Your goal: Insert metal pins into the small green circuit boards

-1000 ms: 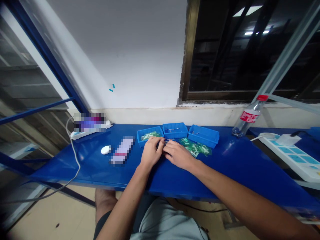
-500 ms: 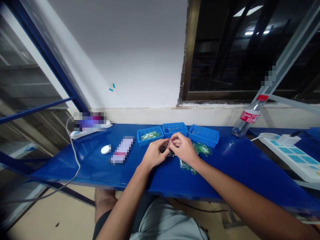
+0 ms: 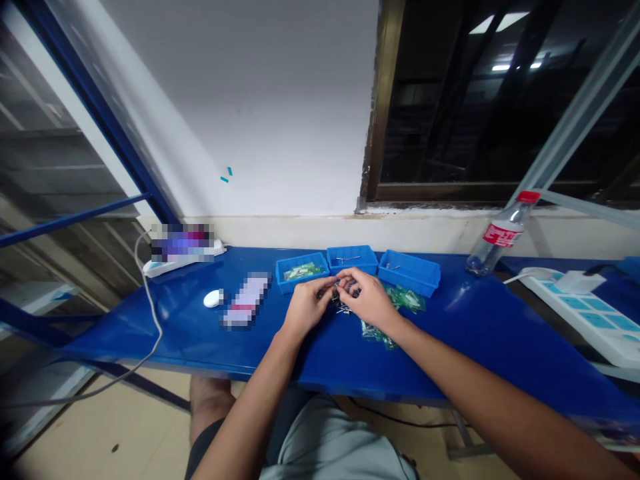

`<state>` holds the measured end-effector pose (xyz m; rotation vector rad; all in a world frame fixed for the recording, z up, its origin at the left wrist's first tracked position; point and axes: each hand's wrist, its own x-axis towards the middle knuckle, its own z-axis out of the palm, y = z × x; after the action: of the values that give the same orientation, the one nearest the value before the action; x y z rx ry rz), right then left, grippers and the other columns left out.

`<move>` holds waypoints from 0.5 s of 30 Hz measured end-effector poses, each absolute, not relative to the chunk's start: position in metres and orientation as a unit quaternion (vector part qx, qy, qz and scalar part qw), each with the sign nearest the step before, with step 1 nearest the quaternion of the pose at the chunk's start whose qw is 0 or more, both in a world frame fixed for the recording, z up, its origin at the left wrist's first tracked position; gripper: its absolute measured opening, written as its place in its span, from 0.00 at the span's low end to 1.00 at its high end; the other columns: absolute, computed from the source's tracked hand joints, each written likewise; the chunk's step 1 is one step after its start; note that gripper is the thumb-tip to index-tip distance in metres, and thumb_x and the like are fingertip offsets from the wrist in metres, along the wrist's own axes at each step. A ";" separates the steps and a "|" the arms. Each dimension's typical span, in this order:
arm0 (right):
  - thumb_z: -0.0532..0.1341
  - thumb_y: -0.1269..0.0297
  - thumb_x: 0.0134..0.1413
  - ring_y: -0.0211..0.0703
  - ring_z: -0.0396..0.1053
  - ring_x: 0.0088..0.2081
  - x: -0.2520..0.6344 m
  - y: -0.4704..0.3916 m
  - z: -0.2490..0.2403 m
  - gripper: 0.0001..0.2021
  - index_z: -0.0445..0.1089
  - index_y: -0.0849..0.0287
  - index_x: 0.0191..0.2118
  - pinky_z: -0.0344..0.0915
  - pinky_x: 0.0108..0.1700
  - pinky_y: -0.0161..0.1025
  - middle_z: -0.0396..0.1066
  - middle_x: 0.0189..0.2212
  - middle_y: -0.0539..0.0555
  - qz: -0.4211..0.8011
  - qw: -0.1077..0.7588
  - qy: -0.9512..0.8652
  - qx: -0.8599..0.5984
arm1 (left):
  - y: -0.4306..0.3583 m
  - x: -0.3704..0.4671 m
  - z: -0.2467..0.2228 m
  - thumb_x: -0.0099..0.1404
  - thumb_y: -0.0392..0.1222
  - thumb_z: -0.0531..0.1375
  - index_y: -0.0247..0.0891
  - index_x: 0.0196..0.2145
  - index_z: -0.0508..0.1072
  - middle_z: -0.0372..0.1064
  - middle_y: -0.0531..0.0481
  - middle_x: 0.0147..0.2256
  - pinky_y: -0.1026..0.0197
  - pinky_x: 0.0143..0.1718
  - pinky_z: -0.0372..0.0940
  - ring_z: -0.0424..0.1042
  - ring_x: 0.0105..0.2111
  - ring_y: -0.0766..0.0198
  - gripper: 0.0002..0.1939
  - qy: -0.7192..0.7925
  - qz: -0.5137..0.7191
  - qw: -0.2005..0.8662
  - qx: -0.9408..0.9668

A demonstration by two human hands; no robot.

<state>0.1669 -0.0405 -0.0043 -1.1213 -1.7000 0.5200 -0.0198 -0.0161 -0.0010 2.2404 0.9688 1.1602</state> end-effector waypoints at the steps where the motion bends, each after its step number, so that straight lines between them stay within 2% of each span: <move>1: 0.64 0.66 0.56 0.43 0.75 0.35 0.167 -0.040 -0.004 0.15 0.74 0.58 0.50 0.75 0.36 0.39 0.76 0.37 0.54 0.208 0.496 -0.706 -0.461 | -0.017 -0.020 0.000 0.72 0.37 0.60 0.43 0.51 0.81 0.81 0.49 0.49 0.58 0.48 0.74 0.81 0.46 0.56 0.14 0.353 0.418 0.219 0.808; 4: 0.63 0.67 0.57 0.43 0.75 0.35 0.169 -0.038 -0.004 0.15 0.76 0.57 0.50 0.76 0.36 0.39 0.75 0.37 0.55 0.175 0.498 -0.712 -0.464 | -0.021 -0.020 0.003 0.74 0.42 0.57 0.42 0.48 0.82 0.83 0.49 0.43 0.60 0.40 0.73 0.81 0.39 0.57 0.13 0.375 0.402 0.212 0.808; 8: 0.63 0.67 0.58 0.45 0.75 0.35 0.171 -0.037 -0.005 0.10 0.79 0.56 0.45 0.77 0.38 0.41 0.75 0.37 0.55 0.152 0.499 -0.717 -0.462 | -0.025 -0.020 0.009 0.76 0.48 0.54 0.40 0.45 0.84 0.83 0.50 0.36 0.63 0.34 0.69 0.78 0.31 0.60 0.18 0.388 0.378 0.215 0.813; 11: 0.63 0.66 0.59 0.45 0.76 0.36 0.172 -0.037 -0.008 0.09 0.77 0.56 0.44 0.78 0.39 0.42 0.76 0.39 0.55 0.170 0.501 -0.716 -0.455 | -0.025 -0.020 0.010 0.76 0.50 0.55 0.42 0.45 0.84 0.83 0.50 0.38 0.63 0.35 0.70 0.79 0.32 0.60 0.18 0.377 0.382 0.229 0.812; 15: 0.64 0.65 0.60 0.47 0.77 0.40 0.172 -0.036 -0.010 0.07 0.77 0.55 0.43 0.78 0.43 0.44 0.77 0.42 0.56 0.182 0.501 -0.722 -0.442 | -0.021 -0.020 0.006 0.74 0.47 0.59 0.43 0.47 0.83 0.83 0.49 0.43 0.60 0.41 0.73 0.82 0.38 0.57 0.14 0.365 0.402 0.246 0.803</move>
<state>0.1723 -0.0363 -0.0097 -1.0689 -1.7451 0.4396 -0.0199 -0.0211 0.0061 2.1904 0.9949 1.0981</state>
